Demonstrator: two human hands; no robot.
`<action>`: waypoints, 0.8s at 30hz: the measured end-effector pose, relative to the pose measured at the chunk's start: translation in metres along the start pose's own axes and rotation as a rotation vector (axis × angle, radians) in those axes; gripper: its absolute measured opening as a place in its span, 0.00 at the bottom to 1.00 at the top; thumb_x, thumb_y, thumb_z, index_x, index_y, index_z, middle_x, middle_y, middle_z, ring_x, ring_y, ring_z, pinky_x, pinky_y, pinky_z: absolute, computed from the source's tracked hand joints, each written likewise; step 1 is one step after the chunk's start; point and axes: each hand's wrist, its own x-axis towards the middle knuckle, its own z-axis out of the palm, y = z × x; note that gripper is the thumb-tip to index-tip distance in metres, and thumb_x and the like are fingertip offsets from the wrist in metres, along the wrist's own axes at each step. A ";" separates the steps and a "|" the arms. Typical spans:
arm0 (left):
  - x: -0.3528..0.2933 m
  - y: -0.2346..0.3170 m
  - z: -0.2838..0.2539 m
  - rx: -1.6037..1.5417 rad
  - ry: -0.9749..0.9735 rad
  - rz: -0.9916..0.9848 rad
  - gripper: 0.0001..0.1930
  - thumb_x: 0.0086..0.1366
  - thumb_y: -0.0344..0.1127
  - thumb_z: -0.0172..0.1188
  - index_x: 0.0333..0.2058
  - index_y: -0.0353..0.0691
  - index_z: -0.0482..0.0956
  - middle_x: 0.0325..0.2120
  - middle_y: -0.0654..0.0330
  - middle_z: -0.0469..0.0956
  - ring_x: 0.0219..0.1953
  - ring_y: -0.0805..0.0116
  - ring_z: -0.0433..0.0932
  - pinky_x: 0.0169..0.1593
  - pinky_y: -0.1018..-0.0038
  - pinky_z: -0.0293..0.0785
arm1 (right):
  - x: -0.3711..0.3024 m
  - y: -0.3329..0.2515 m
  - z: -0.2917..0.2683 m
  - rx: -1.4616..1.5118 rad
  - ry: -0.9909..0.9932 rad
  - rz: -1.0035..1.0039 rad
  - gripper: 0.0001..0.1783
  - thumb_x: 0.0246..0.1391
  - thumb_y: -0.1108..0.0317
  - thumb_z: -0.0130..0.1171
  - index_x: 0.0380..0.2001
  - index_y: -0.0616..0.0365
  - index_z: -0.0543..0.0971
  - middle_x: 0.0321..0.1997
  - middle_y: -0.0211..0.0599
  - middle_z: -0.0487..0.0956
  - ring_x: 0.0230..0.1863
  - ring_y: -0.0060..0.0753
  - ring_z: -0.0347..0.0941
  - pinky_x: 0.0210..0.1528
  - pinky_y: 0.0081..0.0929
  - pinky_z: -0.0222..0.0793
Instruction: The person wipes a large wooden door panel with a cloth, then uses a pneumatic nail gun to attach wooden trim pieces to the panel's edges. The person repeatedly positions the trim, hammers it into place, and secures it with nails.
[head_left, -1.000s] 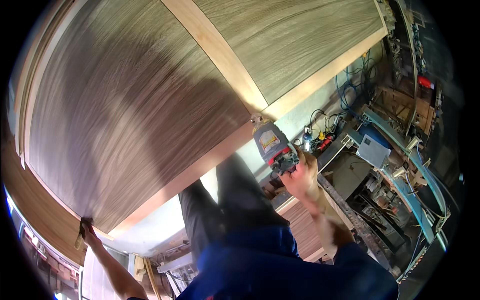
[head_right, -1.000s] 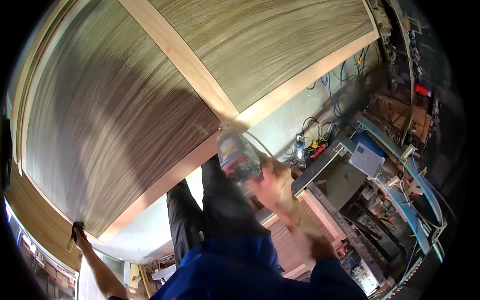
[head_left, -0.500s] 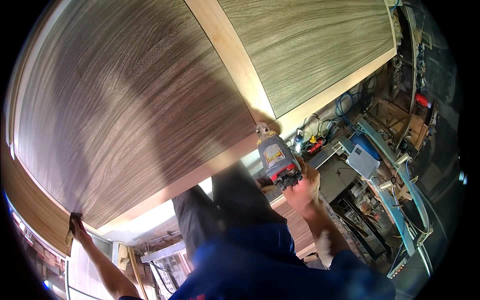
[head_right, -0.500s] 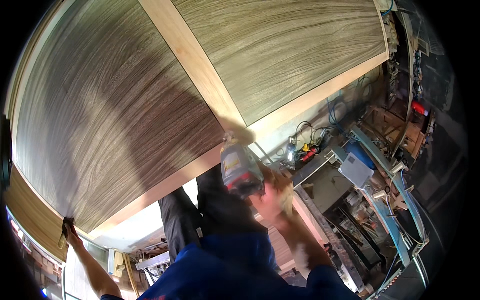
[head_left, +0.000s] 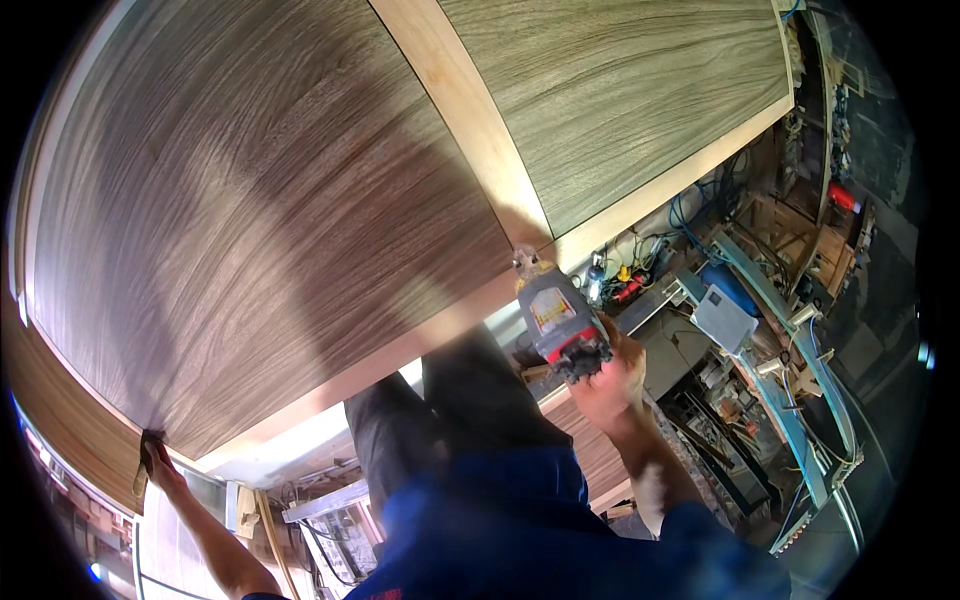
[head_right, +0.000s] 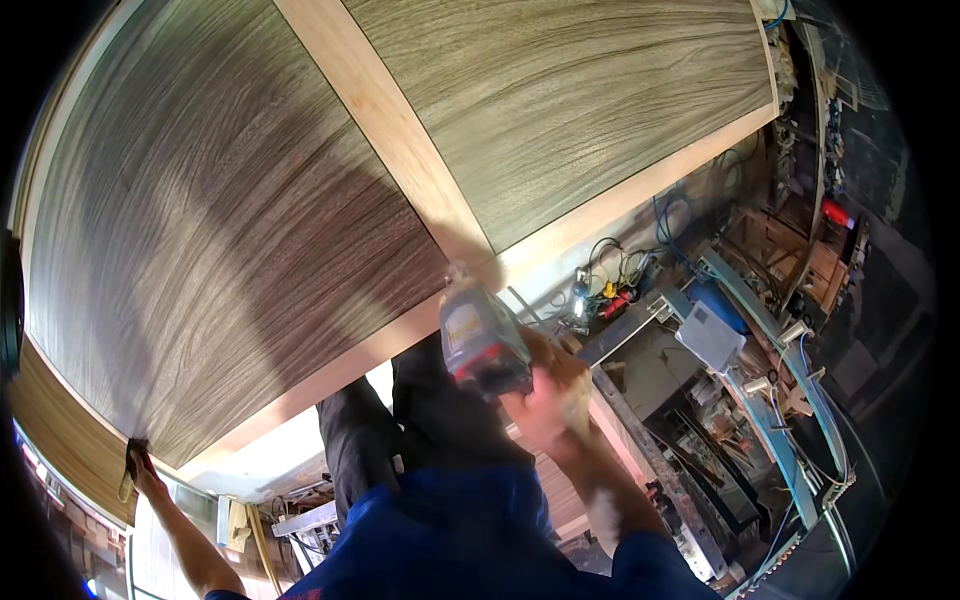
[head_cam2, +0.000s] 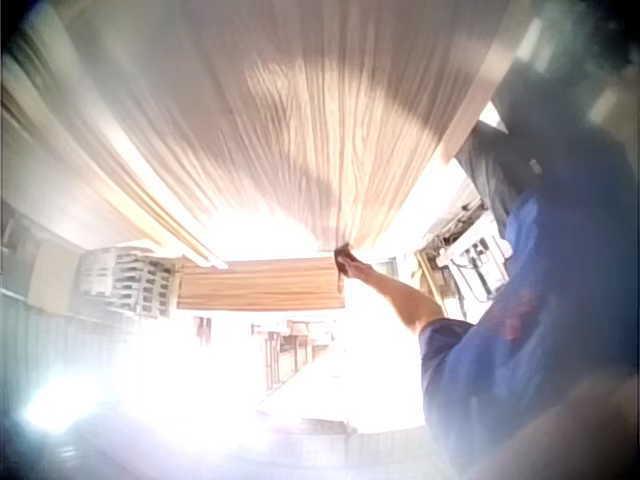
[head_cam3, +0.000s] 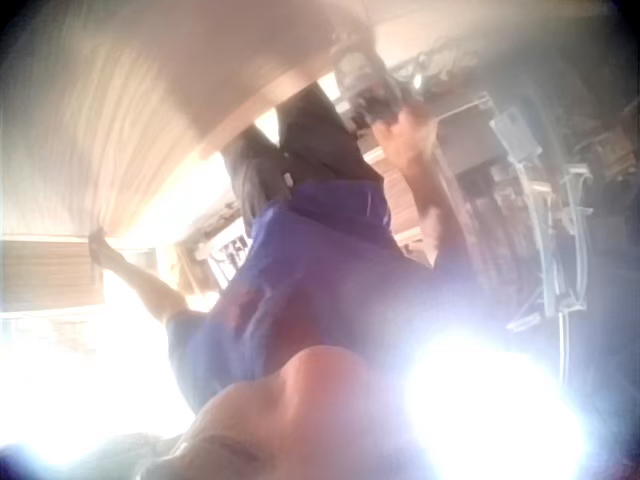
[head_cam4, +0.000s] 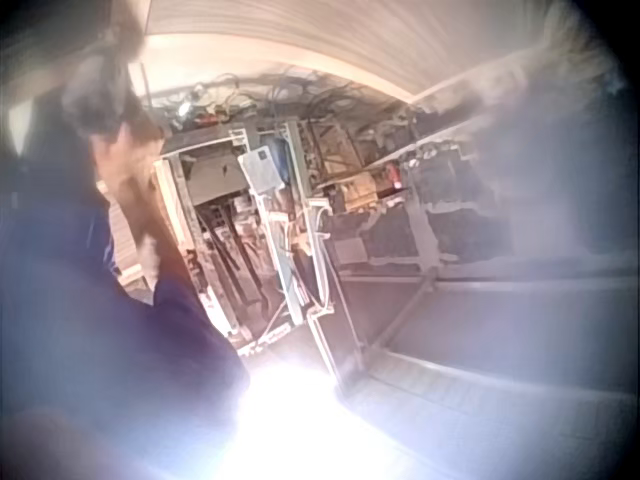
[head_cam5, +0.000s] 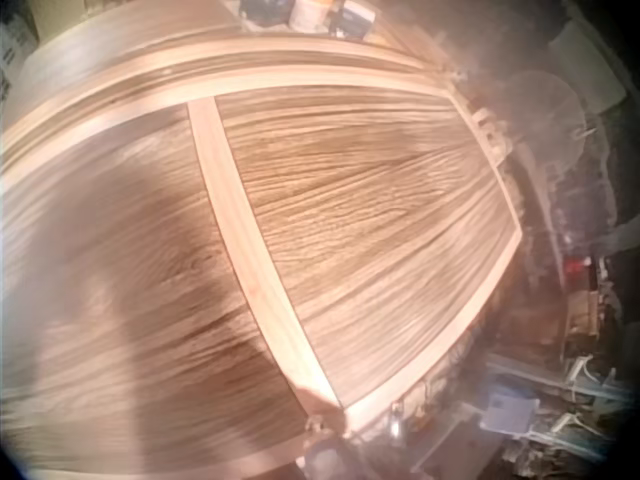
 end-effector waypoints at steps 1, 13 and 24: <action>-0.004 0.000 0.001 -0.002 -0.002 0.001 0.25 0.69 0.35 0.72 0.61 0.30 0.78 0.58 0.51 0.81 0.56 0.63 0.83 0.60 0.74 0.84 | -0.006 0.000 -0.002 0.010 -0.031 0.065 0.18 0.52 0.69 0.72 0.45 0.61 0.82 0.38 0.51 0.84 0.35 0.59 0.84 0.36 0.45 0.79; -0.003 -0.001 -0.004 -0.012 -0.024 0.003 0.24 0.69 0.34 0.72 0.60 0.30 0.78 0.58 0.51 0.81 0.56 0.63 0.83 0.60 0.73 0.84 | -0.019 -0.011 -0.005 0.159 -0.063 0.086 0.15 0.51 0.73 0.70 0.43 0.62 0.83 0.35 0.51 0.85 0.35 0.60 0.84 0.38 0.45 0.79; 0.002 -0.007 -0.007 0.011 -0.018 0.010 0.23 0.72 0.35 0.69 0.61 0.30 0.78 0.59 0.52 0.81 0.57 0.64 0.82 0.62 0.74 0.82 | -0.019 -0.008 0.009 0.071 0.003 0.052 0.13 0.48 0.71 0.72 0.39 0.59 0.84 0.32 0.48 0.83 0.32 0.59 0.81 0.34 0.46 0.77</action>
